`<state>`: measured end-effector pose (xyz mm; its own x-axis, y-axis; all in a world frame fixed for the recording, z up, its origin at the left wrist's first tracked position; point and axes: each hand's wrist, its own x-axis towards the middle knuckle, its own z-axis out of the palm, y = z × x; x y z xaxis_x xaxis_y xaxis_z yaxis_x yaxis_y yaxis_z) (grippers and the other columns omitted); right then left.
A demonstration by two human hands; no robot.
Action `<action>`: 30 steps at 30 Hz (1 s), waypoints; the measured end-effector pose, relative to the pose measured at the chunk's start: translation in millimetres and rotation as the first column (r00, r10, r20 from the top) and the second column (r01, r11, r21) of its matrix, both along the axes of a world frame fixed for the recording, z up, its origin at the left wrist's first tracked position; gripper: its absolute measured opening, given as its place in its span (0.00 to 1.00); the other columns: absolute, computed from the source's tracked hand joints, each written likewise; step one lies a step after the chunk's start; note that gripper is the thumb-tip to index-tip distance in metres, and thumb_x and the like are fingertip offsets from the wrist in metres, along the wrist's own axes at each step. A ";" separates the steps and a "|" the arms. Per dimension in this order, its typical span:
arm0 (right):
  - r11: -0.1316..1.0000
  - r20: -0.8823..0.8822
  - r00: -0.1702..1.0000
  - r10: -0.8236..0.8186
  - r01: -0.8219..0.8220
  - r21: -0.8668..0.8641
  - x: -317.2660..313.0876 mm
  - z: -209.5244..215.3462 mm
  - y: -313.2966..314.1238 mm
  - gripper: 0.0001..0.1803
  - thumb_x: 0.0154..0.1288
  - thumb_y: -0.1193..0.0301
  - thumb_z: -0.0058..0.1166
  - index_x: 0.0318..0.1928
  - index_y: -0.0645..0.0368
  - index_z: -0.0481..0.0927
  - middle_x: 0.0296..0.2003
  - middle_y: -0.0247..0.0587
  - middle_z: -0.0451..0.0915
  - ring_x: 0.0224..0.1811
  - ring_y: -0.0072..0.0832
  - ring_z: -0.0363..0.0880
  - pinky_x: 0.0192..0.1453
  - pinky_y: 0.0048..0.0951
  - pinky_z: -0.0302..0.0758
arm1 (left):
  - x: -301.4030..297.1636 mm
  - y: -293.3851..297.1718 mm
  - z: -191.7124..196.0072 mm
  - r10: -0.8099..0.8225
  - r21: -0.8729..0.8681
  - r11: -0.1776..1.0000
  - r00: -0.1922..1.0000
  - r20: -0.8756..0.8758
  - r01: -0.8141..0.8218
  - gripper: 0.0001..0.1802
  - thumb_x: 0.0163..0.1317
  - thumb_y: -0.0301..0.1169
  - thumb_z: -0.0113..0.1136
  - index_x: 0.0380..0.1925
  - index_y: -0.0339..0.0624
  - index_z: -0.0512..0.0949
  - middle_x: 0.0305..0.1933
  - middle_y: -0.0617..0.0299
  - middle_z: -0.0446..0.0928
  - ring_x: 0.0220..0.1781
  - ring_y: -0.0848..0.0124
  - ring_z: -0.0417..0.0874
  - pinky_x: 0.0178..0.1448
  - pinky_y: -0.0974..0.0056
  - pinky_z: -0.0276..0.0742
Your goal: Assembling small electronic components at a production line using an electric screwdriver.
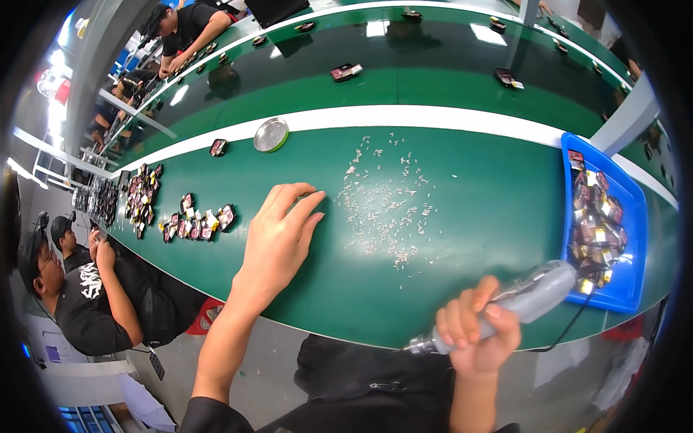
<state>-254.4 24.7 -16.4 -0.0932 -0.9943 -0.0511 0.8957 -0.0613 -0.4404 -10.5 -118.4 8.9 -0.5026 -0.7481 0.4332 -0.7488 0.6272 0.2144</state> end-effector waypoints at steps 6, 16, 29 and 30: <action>1.000 0.032 0.999 0.020 -0.020 -0.007 -3.2 -1.5 3.2 0.07 0.60 0.69 0.42 0.34 0.59 0.69 0.13 0.32 0.62 0.13 0.23 0.62 0.24 0.29 0.65 | -15.1 -16.2 -8.5 -0.098 -0.064 0.992 0.987 0.126 0.106 0.11 0.48 0.17 0.62 0.33 0.35 0.78 0.38 0.58 0.75 0.38 0.61 0.78 0.37 0.60 0.77; 0.998 0.022 0.998 0.051 -0.050 -0.029 -4.0 -3.8 1.1 0.07 0.61 0.69 0.42 0.34 0.60 0.69 0.14 0.32 0.63 0.14 0.23 0.63 0.25 0.29 0.65 | -16.8 -16.6 -6.7 -0.133 -0.103 0.983 0.978 0.162 0.150 0.09 0.47 0.17 0.61 0.31 0.34 0.78 0.34 0.59 0.74 0.35 0.63 0.77 0.34 0.60 0.76; 0.998 0.005 0.999 0.040 -0.040 -0.054 -2.2 -3.1 6.3 0.07 0.61 0.69 0.42 0.34 0.59 0.69 0.14 0.32 0.62 0.14 0.22 0.62 0.25 0.28 0.65 | 3.2 -21.3 -15.7 -0.038 -0.013 0.999 0.998 0.048 0.039 0.04 0.57 0.19 0.51 0.30 0.34 0.67 0.33 0.50 0.67 0.34 0.54 0.71 0.39 0.54 0.71; 0.997 0.000 0.999 0.045 -0.045 -0.054 -2.3 -3.0 6.7 0.07 0.61 0.69 0.42 0.35 0.59 0.69 0.14 0.32 0.62 0.14 0.22 0.62 0.24 0.28 0.64 | 9.3 -16.7 -13.4 -0.003 0.010 1.000 0.999 0.035 0.002 0.04 0.58 0.18 0.52 0.30 0.33 0.67 0.31 0.51 0.67 0.33 0.56 0.72 0.38 0.57 0.70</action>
